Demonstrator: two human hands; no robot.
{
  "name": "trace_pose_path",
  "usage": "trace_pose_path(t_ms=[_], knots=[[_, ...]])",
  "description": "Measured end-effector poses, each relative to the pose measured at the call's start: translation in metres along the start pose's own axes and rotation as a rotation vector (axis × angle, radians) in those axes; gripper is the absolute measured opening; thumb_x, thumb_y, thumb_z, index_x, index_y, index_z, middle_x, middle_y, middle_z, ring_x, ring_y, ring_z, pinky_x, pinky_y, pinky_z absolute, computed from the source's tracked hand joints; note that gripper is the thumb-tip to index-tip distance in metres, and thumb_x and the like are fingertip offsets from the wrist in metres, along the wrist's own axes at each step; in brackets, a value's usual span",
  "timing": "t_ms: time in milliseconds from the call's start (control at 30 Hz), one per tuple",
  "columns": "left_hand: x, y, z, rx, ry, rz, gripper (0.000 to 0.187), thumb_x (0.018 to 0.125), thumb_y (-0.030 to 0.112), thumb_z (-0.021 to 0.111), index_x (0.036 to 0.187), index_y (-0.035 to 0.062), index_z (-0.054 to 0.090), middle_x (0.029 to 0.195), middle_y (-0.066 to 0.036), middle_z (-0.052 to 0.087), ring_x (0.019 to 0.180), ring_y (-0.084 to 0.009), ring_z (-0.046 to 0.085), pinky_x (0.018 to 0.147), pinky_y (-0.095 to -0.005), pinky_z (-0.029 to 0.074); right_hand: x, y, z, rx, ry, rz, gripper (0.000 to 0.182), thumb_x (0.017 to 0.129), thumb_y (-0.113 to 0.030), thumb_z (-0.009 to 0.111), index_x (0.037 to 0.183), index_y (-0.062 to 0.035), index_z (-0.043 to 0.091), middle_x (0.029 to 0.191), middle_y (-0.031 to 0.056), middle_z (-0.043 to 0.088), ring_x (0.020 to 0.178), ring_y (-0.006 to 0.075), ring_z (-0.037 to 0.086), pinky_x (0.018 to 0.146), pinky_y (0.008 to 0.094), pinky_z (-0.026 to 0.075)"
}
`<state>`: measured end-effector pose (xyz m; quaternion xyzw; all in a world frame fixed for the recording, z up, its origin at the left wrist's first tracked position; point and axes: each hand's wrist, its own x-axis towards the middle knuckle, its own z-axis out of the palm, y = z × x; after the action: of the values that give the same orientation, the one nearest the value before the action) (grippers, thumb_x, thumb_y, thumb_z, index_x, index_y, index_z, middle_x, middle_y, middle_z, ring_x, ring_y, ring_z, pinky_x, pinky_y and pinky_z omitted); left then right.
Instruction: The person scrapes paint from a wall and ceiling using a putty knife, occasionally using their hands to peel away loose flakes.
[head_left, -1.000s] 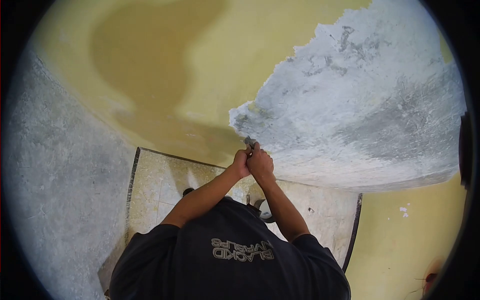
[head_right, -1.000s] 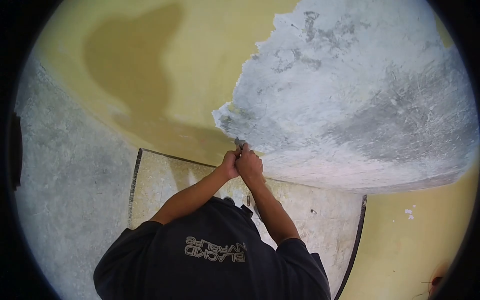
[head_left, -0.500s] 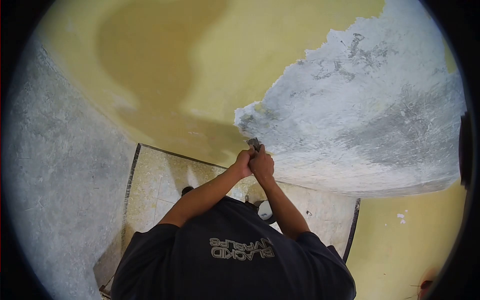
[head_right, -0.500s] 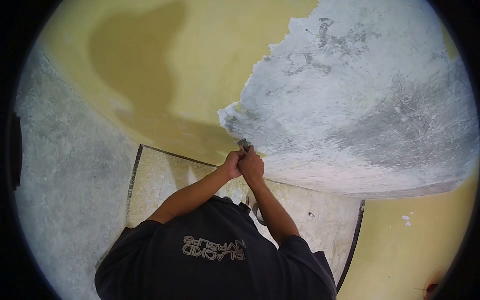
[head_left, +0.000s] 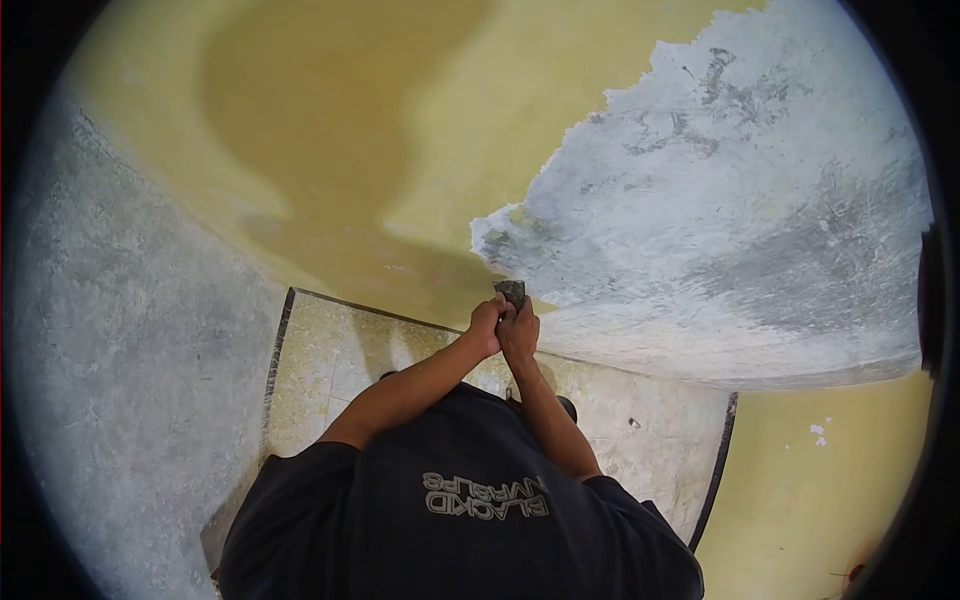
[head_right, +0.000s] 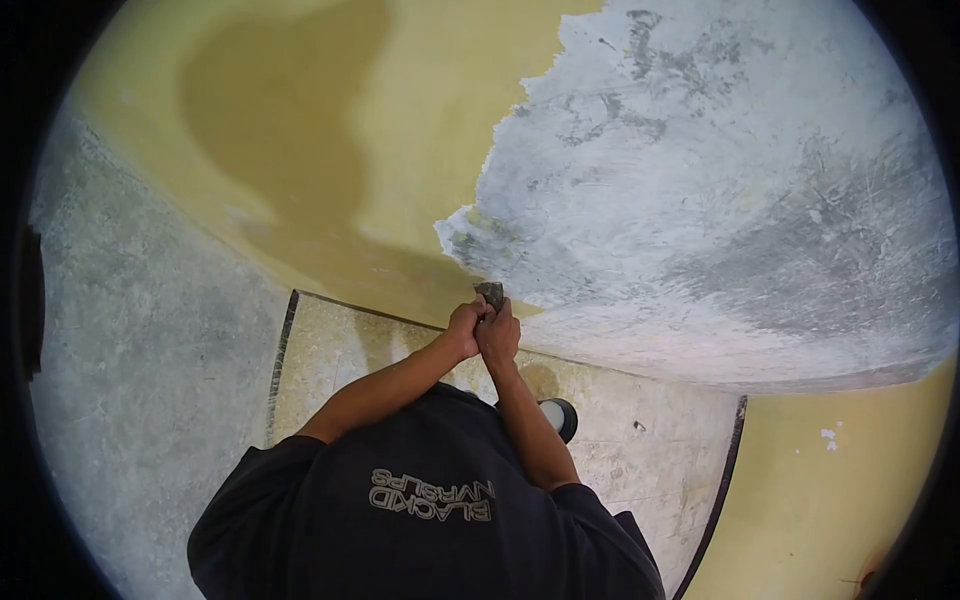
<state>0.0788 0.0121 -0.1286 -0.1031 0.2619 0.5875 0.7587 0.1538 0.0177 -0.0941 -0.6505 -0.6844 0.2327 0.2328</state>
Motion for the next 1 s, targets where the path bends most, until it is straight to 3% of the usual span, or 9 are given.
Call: trace_pose_path(t_ms=[167,267,367,433,533,700,900,1000], knots=[[0.007,-0.005,-0.002,-0.043,-0.022,0.022,0.016,0.094,0.019,0.044,0.081,0.0107,0.05,0.073,-0.003,0.055,0.073,-0.0178,0.054,0.077,-0.0363,0.047,0.005,-0.017,-0.021,-0.073,-0.055,0.056,0.038,0.084,-0.024,0.048,0.114,-0.0002,0.051,0.078,0.0289,0.062,0.075,0.0472,0.059,0.069,0.0547,0.046],[0.002,-0.007,0.003,-0.107,-0.118,0.006,0.016,0.094,0.019,0.044,0.081,0.0109,0.05,0.072,-0.003,0.054,0.072,-0.0178,0.054,0.076,-0.0356,0.047,0.006,-0.012,-0.025,-0.113,-0.098,-0.016,0.036,0.084,-0.023,0.048,0.113,-0.0005,0.051,0.074,0.0285,0.061,0.071,0.0471,0.059,0.065,0.0542,0.047],[-0.011,0.002,0.025,-0.059,0.066,0.047,0.013,0.087,0.008,0.044,0.075,0.012,0.047,0.069,-0.001,0.051,0.067,-0.0157,0.049,0.072,-0.0328,0.045,0.013,-0.011,-0.024,-0.053,-0.108,-0.109,0.037,0.084,-0.023,0.048,0.114,-0.0013,0.05,0.074,0.0288,0.061,0.071,0.0464,0.06,0.065,0.0537,0.047],[-0.01,0.014,0.02,-0.086,-0.116,0.211,0.014,0.09,0.013,0.044,0.076,0.0114,0.048,0.071,-0.002,0.053,0.069,-0.0159,0.051,0.073,-0.0332,0.045,0.018,-0.047,-0.038,-0.109,-0.176,-0.134,0.039,0.084,-0.022,0.048,0.117,-0.0021,0.048,0.075,0.0289,0.061,0.071,0.0461,0.06,0.065,0.0547,0.046],[-0.02,0.017,0.025,-0.118,-0.044,0.148,0.017,0.091,0.015,0.044,0.076,0.0115,0.048,0.072,-0.002,0.053,0.073,-0.016,0.052,0.075,-0.0333,0.045,0.008,-0.059,-0.04,-0.124,-0.151,-0.092,0.039,0.085,-0.024,0.048,0.118,-0.0027,0.048,0.077,0.0287,0.061,0.072,0.0463,0.06,0.066,0.0551,0.046],[-0.016,0.005,0.022,-0.077,-0.093,0.055,0.015,0.091,0.016,0.046,0.077,0.0123,0.049,0.073,-0.002,0.054,0.075,-0.0157,0.053,0.078,-0.0334,0.045,0.011,-0.029,-0.034,-0.123,-0.144,-0.092,0.041,0.088,-0.031,0.046,0.118,-0.0032,0.048,0.078,0.0278,0.062,0.074,0.0468,0.06,0.066,0.0548,0.046],[-0.004,-0.016,0.026,-0.128,-0.075,-0.055,0.014,0.092,0.015,0.047,0.078,0.0139,0.049,0.075,0.0,0.055,0.076,-0.0157,0.054,0.079,-0.034,0.045,0.009,-0.017,-0.052,-0.283,-0.071,-0.058,0.033,0.088,-0.031,0.045,0.105,-0.0033,0.051,0.078,0.0257,0.063,0.071,0.0431,0.062,0.064,0.0522,0.049],[0.005,-0.013,0.025,-0.177,-0.198,-0.039,0.013,0.092,0.016,0.046,0.079,0.0141,0.05,0.077,0.0,0.056,0.078,-0.0158,0.054,0.081,-0.0346,0.045,0.012,-0.035,-0.062,-0.362,-0.158,-0.086,0.032,0.088,-0.03,0.044,0.107,-0.0047,0.051,0.079,0.0252,0.063,0.071,0.0426,0.062,0.064,0.0518,0.049]])
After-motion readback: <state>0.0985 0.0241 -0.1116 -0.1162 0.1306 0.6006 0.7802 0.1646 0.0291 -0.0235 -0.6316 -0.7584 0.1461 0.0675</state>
